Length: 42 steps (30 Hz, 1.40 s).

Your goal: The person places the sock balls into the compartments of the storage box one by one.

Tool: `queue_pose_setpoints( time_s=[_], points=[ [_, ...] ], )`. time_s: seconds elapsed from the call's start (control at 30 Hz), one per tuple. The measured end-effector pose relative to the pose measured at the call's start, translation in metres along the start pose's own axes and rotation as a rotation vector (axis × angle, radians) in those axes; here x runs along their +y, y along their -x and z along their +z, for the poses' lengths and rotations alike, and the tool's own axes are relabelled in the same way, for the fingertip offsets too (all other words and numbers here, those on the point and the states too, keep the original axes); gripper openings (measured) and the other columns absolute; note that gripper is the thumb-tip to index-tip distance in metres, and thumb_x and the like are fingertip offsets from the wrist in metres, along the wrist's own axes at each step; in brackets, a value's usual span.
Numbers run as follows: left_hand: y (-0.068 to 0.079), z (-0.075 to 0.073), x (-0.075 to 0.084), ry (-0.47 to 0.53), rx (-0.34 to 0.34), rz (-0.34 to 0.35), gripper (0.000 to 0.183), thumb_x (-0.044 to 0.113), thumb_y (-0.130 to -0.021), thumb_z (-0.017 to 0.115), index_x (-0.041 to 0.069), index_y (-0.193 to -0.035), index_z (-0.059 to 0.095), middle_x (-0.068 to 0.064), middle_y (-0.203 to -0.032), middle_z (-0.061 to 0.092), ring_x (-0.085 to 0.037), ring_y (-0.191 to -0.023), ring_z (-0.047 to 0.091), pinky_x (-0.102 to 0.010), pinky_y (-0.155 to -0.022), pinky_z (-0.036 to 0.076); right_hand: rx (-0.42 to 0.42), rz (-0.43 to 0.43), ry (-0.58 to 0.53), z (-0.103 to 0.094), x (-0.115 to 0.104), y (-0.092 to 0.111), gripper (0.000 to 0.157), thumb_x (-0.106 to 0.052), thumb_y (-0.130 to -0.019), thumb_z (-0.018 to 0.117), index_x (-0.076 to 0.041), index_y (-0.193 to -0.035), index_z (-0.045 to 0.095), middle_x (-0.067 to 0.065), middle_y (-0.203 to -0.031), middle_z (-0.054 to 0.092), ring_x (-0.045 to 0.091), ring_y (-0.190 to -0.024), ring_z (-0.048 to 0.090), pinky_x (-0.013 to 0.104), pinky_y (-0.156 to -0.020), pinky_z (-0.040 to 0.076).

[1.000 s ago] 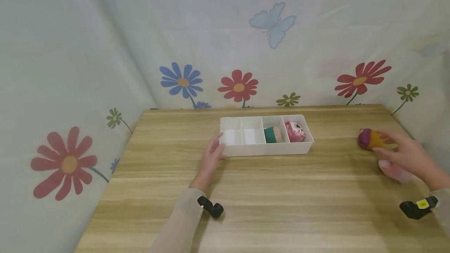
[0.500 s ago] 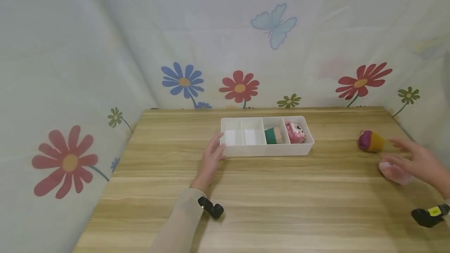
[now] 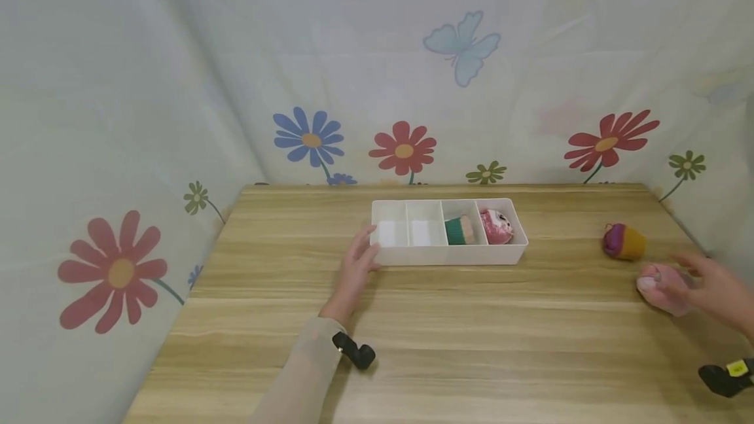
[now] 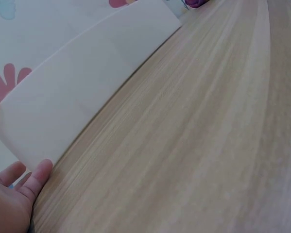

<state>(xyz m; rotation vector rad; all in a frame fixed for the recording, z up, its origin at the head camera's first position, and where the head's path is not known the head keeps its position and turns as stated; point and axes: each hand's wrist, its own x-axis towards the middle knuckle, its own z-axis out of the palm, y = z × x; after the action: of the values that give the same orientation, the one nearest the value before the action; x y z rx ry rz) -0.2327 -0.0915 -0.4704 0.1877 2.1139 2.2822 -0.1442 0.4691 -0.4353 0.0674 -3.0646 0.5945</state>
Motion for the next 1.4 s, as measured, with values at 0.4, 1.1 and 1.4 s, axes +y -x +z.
queue_pose_setpoints(
  time_s=[0.4,1.1,1.4],
  points=[
    [-0.002,-0.002,-0.001,-0.025,-0.006,0.004,0.044,0.013,-0.096,0.05,0.007,-0.139,0.041,-0.023,-0.144,0.031,-0.033,-0.126,0.037,-0.054,-0.085,0.045,0.088,-0.018,-0.064,0.016,0.015,0.008,0.062,-0.018,-0.082,0.069,0.025,-0.114,0.039,0.046,-0.108,0.04,0.056,-0.096,0.04,0.015,-0.068,0.037],
    [-0.014,-0.005,-0.032,-0.041,0.025,0.028,0.04,0.021,-0.095,0.053,0.021,-0.135,0.047,-0.012,-0.14,0.04,-0.026,-0.117,0.046,-0.038,-0.076,0.051,0.17,0.017,-0.068,0.035,0.011,0.004,0.073,-0.022,-0.066,0.084,0.02,-0.11,0.043,0.041,-0.099,0.048,0.049,-0.085,0.046,0.038,-0.063,0.04],
    [-0.013,-0.007,-0.03,-0.02,-0.003,0.017,0.044,0.024,-0.095,0.054,0.019,-0.138,0.044,-0.015,-0.145,0.032,-0.029,-0.125,0.038,-0.049,-0.084,0.048,0.21,0.028,-0.071,0.04,0.005,0.002,0.072,-0.024,-0.068,0.082,0.021,-0.11,0.044,0.041,-0.1,0.045,0.049,-0.087,0.042,0.05,-0.065,0.036]
  ],
)
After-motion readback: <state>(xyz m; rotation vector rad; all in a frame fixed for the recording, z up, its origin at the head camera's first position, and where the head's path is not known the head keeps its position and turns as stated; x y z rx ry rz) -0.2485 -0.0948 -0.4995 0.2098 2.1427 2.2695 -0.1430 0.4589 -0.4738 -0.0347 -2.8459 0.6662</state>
